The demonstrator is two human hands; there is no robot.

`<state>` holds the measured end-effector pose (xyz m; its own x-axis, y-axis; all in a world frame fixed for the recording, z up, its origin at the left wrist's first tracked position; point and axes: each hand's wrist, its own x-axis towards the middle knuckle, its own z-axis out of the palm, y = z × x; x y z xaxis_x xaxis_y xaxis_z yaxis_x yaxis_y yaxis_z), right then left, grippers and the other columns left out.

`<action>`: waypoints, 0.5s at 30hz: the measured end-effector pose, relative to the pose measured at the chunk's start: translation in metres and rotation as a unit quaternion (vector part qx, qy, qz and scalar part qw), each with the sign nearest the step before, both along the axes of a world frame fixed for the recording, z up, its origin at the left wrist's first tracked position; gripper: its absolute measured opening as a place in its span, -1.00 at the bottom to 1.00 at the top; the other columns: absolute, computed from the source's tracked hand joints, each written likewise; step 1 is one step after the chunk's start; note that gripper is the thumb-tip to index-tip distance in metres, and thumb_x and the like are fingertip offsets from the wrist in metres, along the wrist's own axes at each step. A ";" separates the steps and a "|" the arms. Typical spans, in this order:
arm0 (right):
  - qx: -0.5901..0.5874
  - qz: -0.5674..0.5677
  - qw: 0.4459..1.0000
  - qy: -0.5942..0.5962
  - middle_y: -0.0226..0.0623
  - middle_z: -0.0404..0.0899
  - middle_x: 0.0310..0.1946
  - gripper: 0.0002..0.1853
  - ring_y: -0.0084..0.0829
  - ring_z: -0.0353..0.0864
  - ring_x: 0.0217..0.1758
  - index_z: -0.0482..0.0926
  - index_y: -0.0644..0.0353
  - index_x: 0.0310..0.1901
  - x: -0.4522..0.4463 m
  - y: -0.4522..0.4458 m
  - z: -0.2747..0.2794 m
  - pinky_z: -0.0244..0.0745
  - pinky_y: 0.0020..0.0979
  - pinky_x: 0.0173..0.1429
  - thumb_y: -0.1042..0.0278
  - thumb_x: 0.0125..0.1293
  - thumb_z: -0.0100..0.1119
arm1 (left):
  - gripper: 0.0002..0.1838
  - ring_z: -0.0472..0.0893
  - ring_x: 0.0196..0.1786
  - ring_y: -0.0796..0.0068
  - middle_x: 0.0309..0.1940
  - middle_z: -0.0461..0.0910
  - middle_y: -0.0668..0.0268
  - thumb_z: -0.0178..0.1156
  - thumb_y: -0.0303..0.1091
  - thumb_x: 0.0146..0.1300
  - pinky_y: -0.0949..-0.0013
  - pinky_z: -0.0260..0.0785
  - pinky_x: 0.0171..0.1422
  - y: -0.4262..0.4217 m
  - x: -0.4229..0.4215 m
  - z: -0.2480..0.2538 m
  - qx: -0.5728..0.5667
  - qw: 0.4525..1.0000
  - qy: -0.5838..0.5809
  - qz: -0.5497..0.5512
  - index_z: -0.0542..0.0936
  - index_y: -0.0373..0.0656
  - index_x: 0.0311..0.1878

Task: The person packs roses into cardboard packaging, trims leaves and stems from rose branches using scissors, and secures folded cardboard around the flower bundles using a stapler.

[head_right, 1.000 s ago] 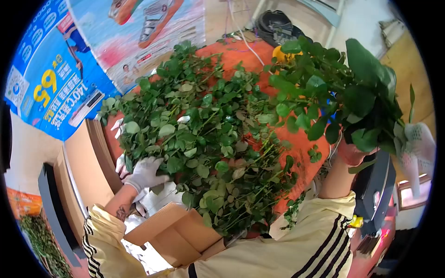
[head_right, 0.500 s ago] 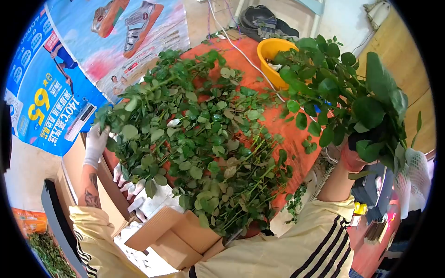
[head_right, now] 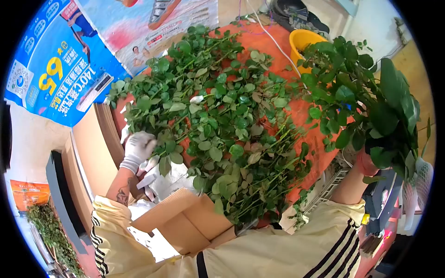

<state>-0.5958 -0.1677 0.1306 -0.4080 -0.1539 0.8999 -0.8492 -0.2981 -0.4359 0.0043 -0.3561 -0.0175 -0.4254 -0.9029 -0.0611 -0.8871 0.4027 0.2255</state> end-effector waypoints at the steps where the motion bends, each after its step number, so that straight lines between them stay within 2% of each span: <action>1: 0.000 0.002 1.000 -0.001 -0.21 0.37 0.19 -0.58 -0.23 0.35 0.27 0.34 0.18 0.14 -0.001 -0.001 0.000 0.26 -0.27 0.33 0.15 0.33 -0.03 | -0.66 0.54 -0.01 0.15 -0.15 0.59 0.15 0.15 -0.09 0.11 0.05 0.31 0.11 0.009 -0.007 0.000 0.033 0.998 -0.054 0.003 0.60 -0.09 -0.14; 2: 0.000 0.010 1.000 0.000 -0.21 0.37 0.19 -0.58 -0.23 0.35 0.27 0.34 0.18 0.14 0.000 -0.001 0.000 0.26 -0.27 0.33 0.15 0.33 -0.03 | -0.49 0.47 0.13 0.12 0.04 0.50 0.13 0.17 -0.02 0.08 0.07 0.26 0.23 0.013 0.014 -0.045 -0.008 0.999 -0.038 -0.023 0.50 -0.07 0.07; 3: 0.000 0.013 1.000 -0.001 -0.21 0.37 0.19 -0.59 -0.23 0.35 0.27 0.34 0.18 0.13 0.002 -0.004 -0.002 0.26 -0.27 0.33 0.16 0.33 -0.03 | -0.39 0.39 0.22 0.08 0.16 0.41 0.11 0.17 -0.03 0.09 0.11 0.22 0.29 0.013 0.014 -0.043 0.038 0.999 -0.038 0.008 0.40 -0.07 0.20; 5: 0.002 0.014 1.000 -0.004 -0.21 0.37 0.19 -0.60 -0.22 0.35 0.26 0.34 0.18 0.13 0.002 -0.008 -0.003 0.26 -0.26 0.33 0.16 0.33 -0.03 | -0.41 0.41 0.19 0.06 0.12 0.44 0.07 0.19 -0.08 0.09 0.12 0.23 0.28 0.006 0.025 -0.058 0.009 0.998 0.034 0.060 0.41 -0.09 0.20; 7: 0.009 0.020 1.000 -0.003 -0.21 0.38 0.18 -0.60 -0.22 0.35 0.26 0.34 0.18 0.12 0.008 -0.009 -0.004 0.26 -0.26 0.33 0.17 0.33 -0.03 | -0.46 0.46 0.10 0.04 0.04 0.47 0.05 0.21 -0.19 0.08 0.11 0.28 0.20 0.004 0.020 -0.050 0.040 0.996 -0.031 0.075 0.43 -0.10 0.16; 11: 0.013 0.033 0.999 -0.003 -0.22 0.38 0.17 -0.62 -0.21 0.35 0.26 0.35 0.17 0.11 0.019 -0.010 -0.006 0.26 -0.26 0.33 0.19 0.33 -0.03 | -0.62 0.52 0.00 0.04 -0.06 0.50 0.10 0.16 -0.21 0.09 0.07 0.34 0.08 -0.002 0.007 -0.032 0.014 0.997 -0.068 0.045 0.49 -0.09 0.00; 12: 0.015 0.036 0.999 -0.001 -0.22 0.38 0.17 -0.63 -0.20 0.35 0.26 0.35 0.17 0.10 0.023 -0.009 -0.007 0.26 -0.26 0.33 0.19 0.33 -0.03 | -0.61 0.52 -0.01 0.08 -0.08 0.51 0.11 0.16 -0.22 0.07 0.09 0.35 0.06 -0.007 0.005 -0.032 0.002 0.993 -0.080 0.082 0.49 -0.09 0.00; 15: 0.017 0.045 0.999 -0.008 -0.22 0.38 0.17 -0.64 -0.20 0.35 0.26 0.35 0.17 0.09 0.027 -0.008 -0.008 0.26 -0.26 0.33 0.21 0.33 -0.03 | -0.59 0.53 -0.02 0.13 -0.08 0.51 0.14 0.16 -0.24 0.06 0.11 0.35 0.06 -0.020 0.022 -0.050 -0.062 0.991 -0.024 0.115 0.49 -0.11 0.02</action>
